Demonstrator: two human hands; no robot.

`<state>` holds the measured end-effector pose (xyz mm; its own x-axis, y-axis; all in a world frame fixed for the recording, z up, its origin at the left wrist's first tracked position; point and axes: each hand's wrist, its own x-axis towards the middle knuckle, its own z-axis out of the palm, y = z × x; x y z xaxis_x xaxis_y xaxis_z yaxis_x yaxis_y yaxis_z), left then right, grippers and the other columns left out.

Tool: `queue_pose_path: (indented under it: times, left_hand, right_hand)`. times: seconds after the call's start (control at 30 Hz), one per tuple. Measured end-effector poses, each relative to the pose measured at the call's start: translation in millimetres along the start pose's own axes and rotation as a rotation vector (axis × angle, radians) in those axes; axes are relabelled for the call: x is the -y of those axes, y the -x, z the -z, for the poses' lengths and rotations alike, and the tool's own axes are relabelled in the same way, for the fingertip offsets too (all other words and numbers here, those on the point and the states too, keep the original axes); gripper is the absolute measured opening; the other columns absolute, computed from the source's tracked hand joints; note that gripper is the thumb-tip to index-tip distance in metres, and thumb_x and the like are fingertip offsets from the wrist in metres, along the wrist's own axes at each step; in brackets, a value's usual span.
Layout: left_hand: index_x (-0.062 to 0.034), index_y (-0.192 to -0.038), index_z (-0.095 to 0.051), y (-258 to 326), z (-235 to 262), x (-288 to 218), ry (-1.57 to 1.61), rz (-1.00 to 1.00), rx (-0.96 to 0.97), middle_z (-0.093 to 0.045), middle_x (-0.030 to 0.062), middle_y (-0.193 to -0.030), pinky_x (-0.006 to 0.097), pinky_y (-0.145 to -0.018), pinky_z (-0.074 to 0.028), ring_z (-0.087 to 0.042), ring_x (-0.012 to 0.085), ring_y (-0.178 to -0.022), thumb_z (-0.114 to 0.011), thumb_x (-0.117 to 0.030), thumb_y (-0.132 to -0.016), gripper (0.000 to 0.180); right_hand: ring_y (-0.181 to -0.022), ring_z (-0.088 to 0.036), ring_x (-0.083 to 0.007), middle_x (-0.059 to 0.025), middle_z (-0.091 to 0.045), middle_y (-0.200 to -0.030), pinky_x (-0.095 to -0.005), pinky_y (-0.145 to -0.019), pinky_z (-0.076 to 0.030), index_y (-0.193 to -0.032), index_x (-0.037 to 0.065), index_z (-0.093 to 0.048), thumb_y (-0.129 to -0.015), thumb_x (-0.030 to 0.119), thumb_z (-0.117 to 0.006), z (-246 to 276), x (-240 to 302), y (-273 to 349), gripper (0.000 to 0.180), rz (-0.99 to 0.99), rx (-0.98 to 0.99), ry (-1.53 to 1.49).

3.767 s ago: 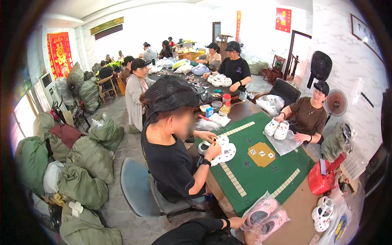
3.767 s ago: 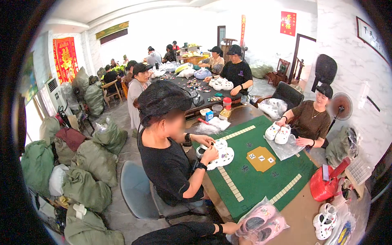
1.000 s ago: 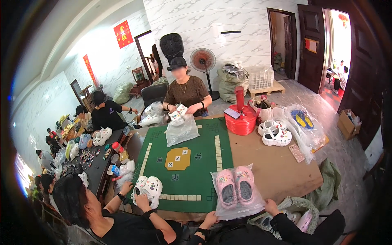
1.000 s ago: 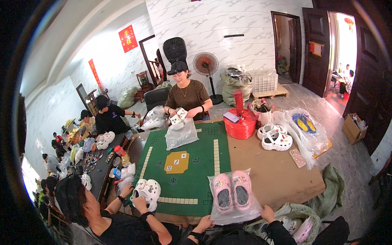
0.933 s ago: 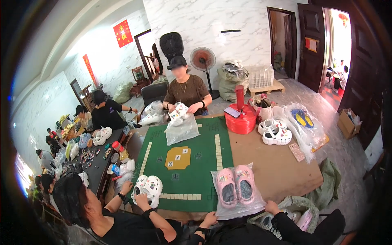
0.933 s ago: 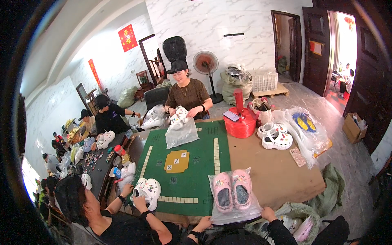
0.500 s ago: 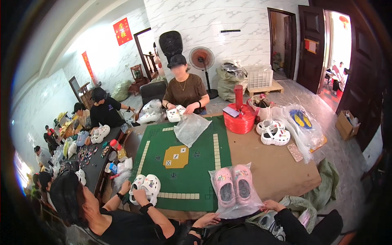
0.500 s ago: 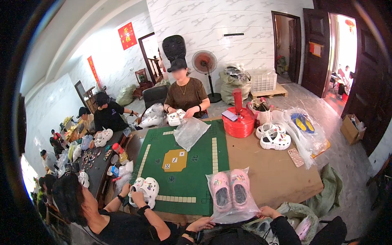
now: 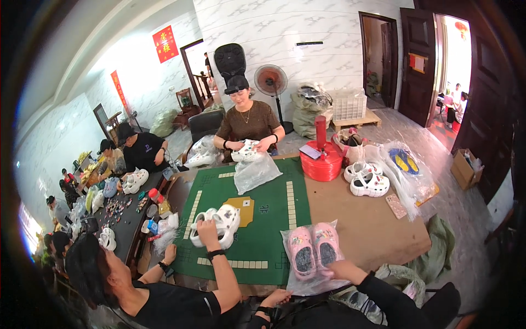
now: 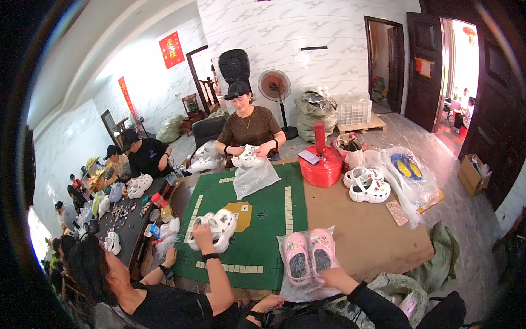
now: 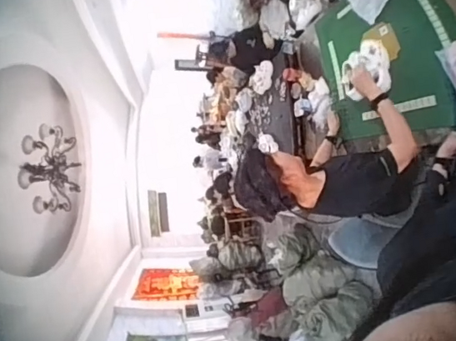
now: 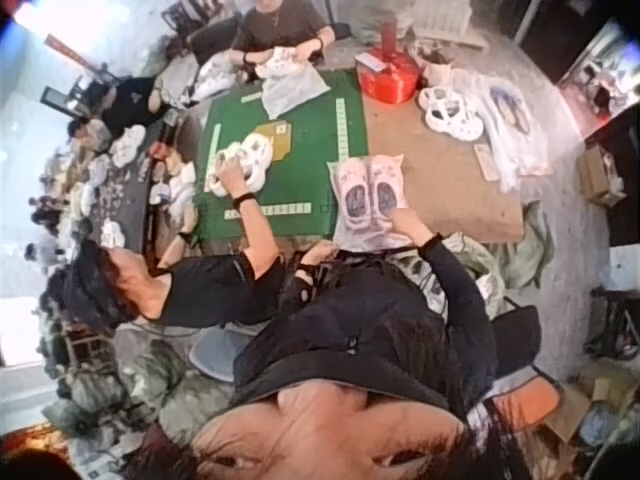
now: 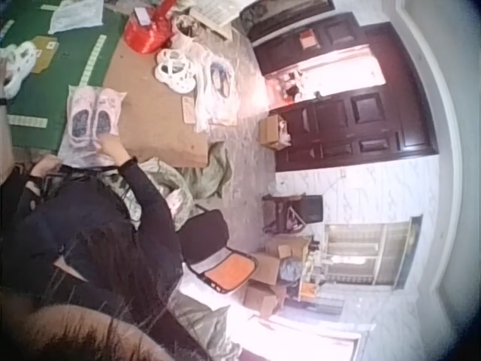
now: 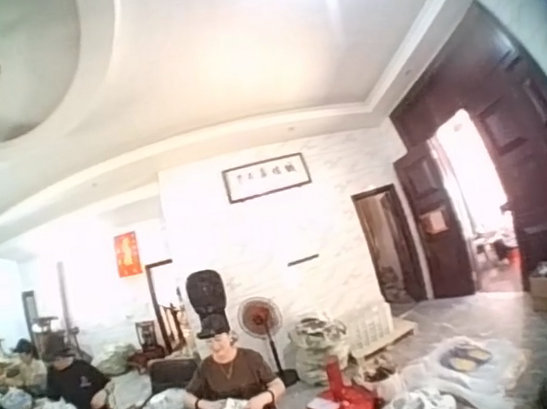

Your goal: Packing pairs of plastic clogs/sandals into plastic bags and placing them into a large collection bag.

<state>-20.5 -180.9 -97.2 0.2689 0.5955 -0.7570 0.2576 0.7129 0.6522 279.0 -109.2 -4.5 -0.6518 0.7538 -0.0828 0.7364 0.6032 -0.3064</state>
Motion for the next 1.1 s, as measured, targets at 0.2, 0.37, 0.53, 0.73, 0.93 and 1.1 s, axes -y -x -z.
queue_pose_path:
  times: [0.2, 0.37, 0.53, 0.73, 0.93, 1.1]
  left_hand:
    - [-0.0083, -0.062, -0.05, 10, -15, -22, 0.032, -0.175, 0.105, -0.044, -0.003, -0.054, 0.021, -0.043, -0.028, -0.036, 0.007, -0.045, -0.048, -0.03, -0.083, 0.03]
    - [-0.0075, -0.062, -0.05, -1, -4, -8, 0.205, -0.208, 0.128, -0.042, -0.0024, -0.054, 0.023, -0.045, -0.029, -0.036, 0.0084, -0.047, -0.045, -0.02, -0.082, 0.024]
    - [-0.0056, -0.074, -0.057, 17, -5, -49, 0.088, -0.173, 0.124, -0.051, 0.0005, -0.061, 0.021, -0.049, -0.038, -0.046, 0.0091, -0.053, -0.045, -0.019, -0.083, 0.02]
    - [0.0005, -0.093, -0.057, -44, 72, -52, -0.104, -0.578, -0.619, -0.06, 0.0117, -0.081, 0.033, -0.066, -0.046, -0.058, 0.0242, -0.075, -0.057, -0.023, -0.077, 0.028]
    - [0.0041, -0.116, -0.038, -57, 124, -112, -0.413, -0.624, -0.965, -0.037, 0.0238, -0.12, 0.041, -0.092, -0.032, -0.037, 0.0378, -0.11, -0.058, -0.017, -0.075, 0.05]
    - [0.0032, -0.118, -0.035, -58, 164, -138, -0.584, -0.475, -1.233, -0.034, 0.0264, -0.12, 0.045, -0.095, -0.028, -0.032, 0.0413, -0.112, -0.06, -0.014, -0.071, 0.056]
  right_hand:
    - [-0.075, -0.059, -0.0297, -0.0127, -0.059, -0.08, -0.0439, -0.057, -0.044, -0.092, 0.01, -0.055, -0.068, 0.039, -0.061, -23, 83, -49, 0.038, 0.315, 0.17, 0.044]
    - [-0.063, -0.06, -0.0296, -0.0121, -0.061, -0.068, -0.0424, -0.053, -0.046, -0.071, 0.008, -0.062, -0.07, 0.027, -0.055, -68, 92, -71, 0.02, 0.323, 0.112, 0.016]
    - [-0.061, -0.06, -0.0308, -0.0139, -0.06, -0.064, -0.0426, -0.05, -0.045, -0.072, 0.007, -0.062, -0.073, 0.028, -0.052, -60, 82, -66, 0.024, 0.249, 0.157, 0.045]
    - [-0.07, -0.058, -0.0343, -0.0171, -0.059, -0.075, -0.0434, -0.062, -0.045, -0.078, 0.006, -0.061, -0.077, 0.032, -0.047, -54, 52, -59, 0.029, -0.049, 0.121, -0.259]
    - [-0.074, -0.056, -0.0346, -0.0165, -0.059, -0.078, -0.0426, -0.065, -0.043, -0.08, 0.006, -0.059, -0.079, 0.033, -0.047, -41, 31, -27, 0.03, -0.195, 0.175, -0.315]
    - [-0.073, -0.056, -0.035, -0.0175, -0.059, -0.076, -0.0431, -0.065, -0.043, -0.081, 0.005, -0.059, -0.079, 0.032, -0.047, -34, 38, -17, 0.029, -0.255, 0.152, -0.352]
